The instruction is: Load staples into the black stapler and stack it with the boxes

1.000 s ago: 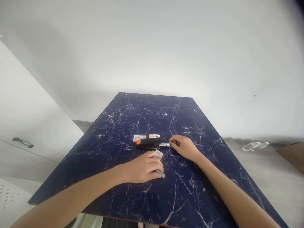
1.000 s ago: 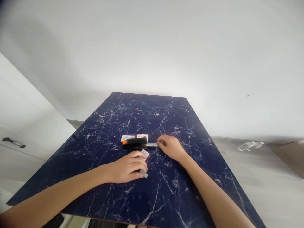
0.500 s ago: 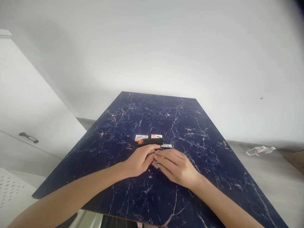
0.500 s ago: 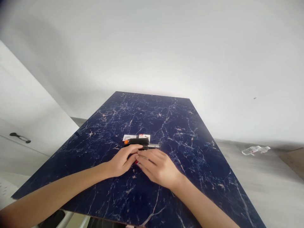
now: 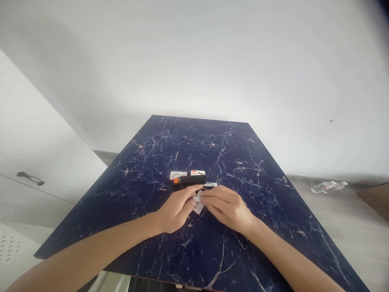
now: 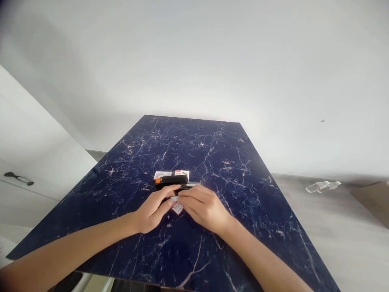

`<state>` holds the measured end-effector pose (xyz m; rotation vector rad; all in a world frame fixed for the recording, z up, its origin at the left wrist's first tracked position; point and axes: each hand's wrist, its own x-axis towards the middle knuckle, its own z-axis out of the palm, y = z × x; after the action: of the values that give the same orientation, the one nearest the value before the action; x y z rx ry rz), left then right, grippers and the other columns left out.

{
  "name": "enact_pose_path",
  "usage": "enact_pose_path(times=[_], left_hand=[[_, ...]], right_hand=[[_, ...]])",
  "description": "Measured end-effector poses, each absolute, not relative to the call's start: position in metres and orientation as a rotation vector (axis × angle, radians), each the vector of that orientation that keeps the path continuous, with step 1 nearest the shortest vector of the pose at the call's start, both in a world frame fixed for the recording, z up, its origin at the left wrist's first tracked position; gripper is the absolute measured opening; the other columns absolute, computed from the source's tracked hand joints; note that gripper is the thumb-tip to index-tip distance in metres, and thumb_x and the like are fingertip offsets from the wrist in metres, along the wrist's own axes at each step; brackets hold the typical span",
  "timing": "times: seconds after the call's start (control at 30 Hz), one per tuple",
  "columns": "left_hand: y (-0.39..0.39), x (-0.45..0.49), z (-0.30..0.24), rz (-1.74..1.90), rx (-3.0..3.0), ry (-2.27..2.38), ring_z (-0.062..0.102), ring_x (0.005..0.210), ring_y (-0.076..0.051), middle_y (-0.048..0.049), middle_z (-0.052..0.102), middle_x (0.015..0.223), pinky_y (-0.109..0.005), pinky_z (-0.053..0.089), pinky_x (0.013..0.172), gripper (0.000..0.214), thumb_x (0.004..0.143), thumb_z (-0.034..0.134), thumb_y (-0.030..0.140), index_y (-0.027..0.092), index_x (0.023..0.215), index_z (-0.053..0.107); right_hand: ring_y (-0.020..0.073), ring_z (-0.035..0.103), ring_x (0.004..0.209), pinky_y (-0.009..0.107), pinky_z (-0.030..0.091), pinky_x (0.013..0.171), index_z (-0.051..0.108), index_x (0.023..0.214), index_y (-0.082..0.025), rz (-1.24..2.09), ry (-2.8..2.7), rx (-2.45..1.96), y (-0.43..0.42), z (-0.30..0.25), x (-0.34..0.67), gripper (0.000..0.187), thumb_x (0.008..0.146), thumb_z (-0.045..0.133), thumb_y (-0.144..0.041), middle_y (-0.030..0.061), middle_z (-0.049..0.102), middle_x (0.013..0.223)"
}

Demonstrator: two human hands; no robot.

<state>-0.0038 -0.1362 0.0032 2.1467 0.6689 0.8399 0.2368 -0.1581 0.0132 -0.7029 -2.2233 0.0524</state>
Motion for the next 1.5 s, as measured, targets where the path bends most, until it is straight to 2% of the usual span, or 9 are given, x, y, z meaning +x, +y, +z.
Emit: enact_pose_path(times=[0.1, 0.17, 0.3, 0.5, 0.9, 1.1, 1.33, 1.43, 1.5], left_hand=[[-0.128, -0.008, 0.005, 0.983, 2.242, 0.708, 0.065, 0.082, -0.017, -0.0035, 0.069, 0.093, -0.033, 0.052, 0.081, 0.037, 0.105, 0.042, 0.023, 0.021, 0.140, 0.051], [-0.120, -0.012, 0.006, 1.088, 2.265, 0.778, 0.062, 0.074, -0.016, -0.0017, 0.067, 0.086, -0.030, 0.050, 0.073, 0.029, 0.104, 0.043, 0.022, 0.021, 0.127, 0.060], [-0.106, -0.015, 0.008, 1.271, 2.291, 0.900, 0.060, 0.078, -0.017, -0.0029, 0.067, 0.088, -0.031, 0.048, 0.072, 0.019, 0.102, 0.048, 0.021, 0.020, 0.109, 0.066], [-0.105, -0.011, 0.008, 1.388, 2.317, 0.845, 0.059, 0.082, -0.019, -0.0033, 0.067, 0.086, -0.034, 0.048, 0.074, 0.016, 0.099, 0.052, 0.016, 0.021, 0.100, 0.067], [-0.107, -0.009, 0.009, 1.260, 2.454, 0.728, 0.062, 0.087, -0.020, -0.0041, 0.071, 0.091, -0.038, 0.049, 0.082, 0.020, 0.096, 0.053, 0.012, 0.022, 0.101, 0.069], [-0.106, -0.009, 0.008, 1.239, 2.497, 0.726, 0.063, 0.089, -0.020, -0.0037, 0.071, 0.092, -0.039, 0.050, 0.085, 0.020, 0.096, 0.053, 0.013, 0.022, 0.100, 0.070], [-0.107, -0.010, 0.008, 1.191, 2.550, 0.766, 0.062, 0.093, -0.021, -0.0047, 0.070, 0.096, -0.040, 0.050, 0.088, 0.021, 0.097, 0.051, 0.014, 0.022, 0.101, 0.069], [-0.099, -0.015, 0.010, 1.049, 2.666, 0.824, 0.059, 0.107, -0.026, -0.0088, 0.067, 0.113, -0.045, 0.047, 0.096, 0.023, 0.095, 0.055, 0.019, 0.022, 0.115, 0.067], [-0.088, -0.021, 0.013, 0.847, 2.766, 0.832, 0.056, 0.115, -0.029, -0.0117, 0.063, 0.126, -0.048, 0.046, 0.099, 0.037, 0.094, 0.060, 0.025, 0.022, 0.130, 0.061]], right_hand=[[0.0227, 0.072, 0.096, 0.041, 0.062, 0.083, 0.073, 0.111, -0.025, 0.095, -2.119, -0.840, -0.148, 0.018, 0.251, 0.022, 0.094, 0.066, -0.014, 0.0063, 0.077, 0.108], [0.0226, 0.071, 0.095, 0.040, 0.062, 0.084, 0.075, 0.107, -0.025, 0.128, -2.048, -0.974, -0.139, 0.020, 0.264, 0.017, 0.095, 0.066, -0.018, 0.0055, 0.077, 0.105], [0.0227, 0.071, 0.098, 0.040, 0.061, 0.086, 0.075, 0.103, -0.026, 0.255, -2.053, -1.134, -0.126, 0.014, 0.282, 0.014, 0.096, 0.064, -0.022, 0.0044, 0.076, 0.105], [0.0229, 0.070, 0.100, 0.041, 0.060, 0.089, 0.074, 0.103, -0.025, 0.291, -2.155, -1.084, -0.123, -0.001, 0.279, 0.016, 0.096, 0.062, -0.020, 0.0048, 0.076, 0.104], [0.0228, 0.071, 0.097, 0.041, 0.060, 0.088, 0.075, 0.104, -0.025, 0.319, -2.147, -1.135, -0.123, -0.001, 0.277, 0.017, 0.097, 0.060, -0.023, 0.0063, 0.076, 0.105], [0.0208, 0.072, 0.091, 0.037, 0.062, 0.080, 0.074, 0.104, -0.025, 0.392, -2.123, -1.181, -0.124, 0.000, 0.277, 0.016, 0.098, 0.060, -0.026, 0.0065, 0.075, 0.106], [0.0237, 0.070, 0.101, 0.042, 0.058, 0.092, 0.074, 0.104, -0.025, 0.288, -2.210, -1.123, -0.123, -0.001, 0.276, 0.018, 0.096, 0.059, -0.021, 0.0061, 0.075, 0.106], [0.0254, 0.068, 0.105, 0.041, 0.056, 0.093, 0.072, 0.102, -0.025, 0.209, -2.262, -1.175, -0.123, 0.004, 0.279, 0.015, 0.095, 0.059, -0.022, 0.0066, 0.074, 0.112], [0.0245, 0.070, 0.091, 0.038, 0.056, 0.080, 0.069, 0.096, -0.023, 0.144, -2.210, -1.362, -0.127, 0.012, 0.279, 0.011, 0.096, 0.058, -0.025, 0.0069, 0.074, 0.103]])
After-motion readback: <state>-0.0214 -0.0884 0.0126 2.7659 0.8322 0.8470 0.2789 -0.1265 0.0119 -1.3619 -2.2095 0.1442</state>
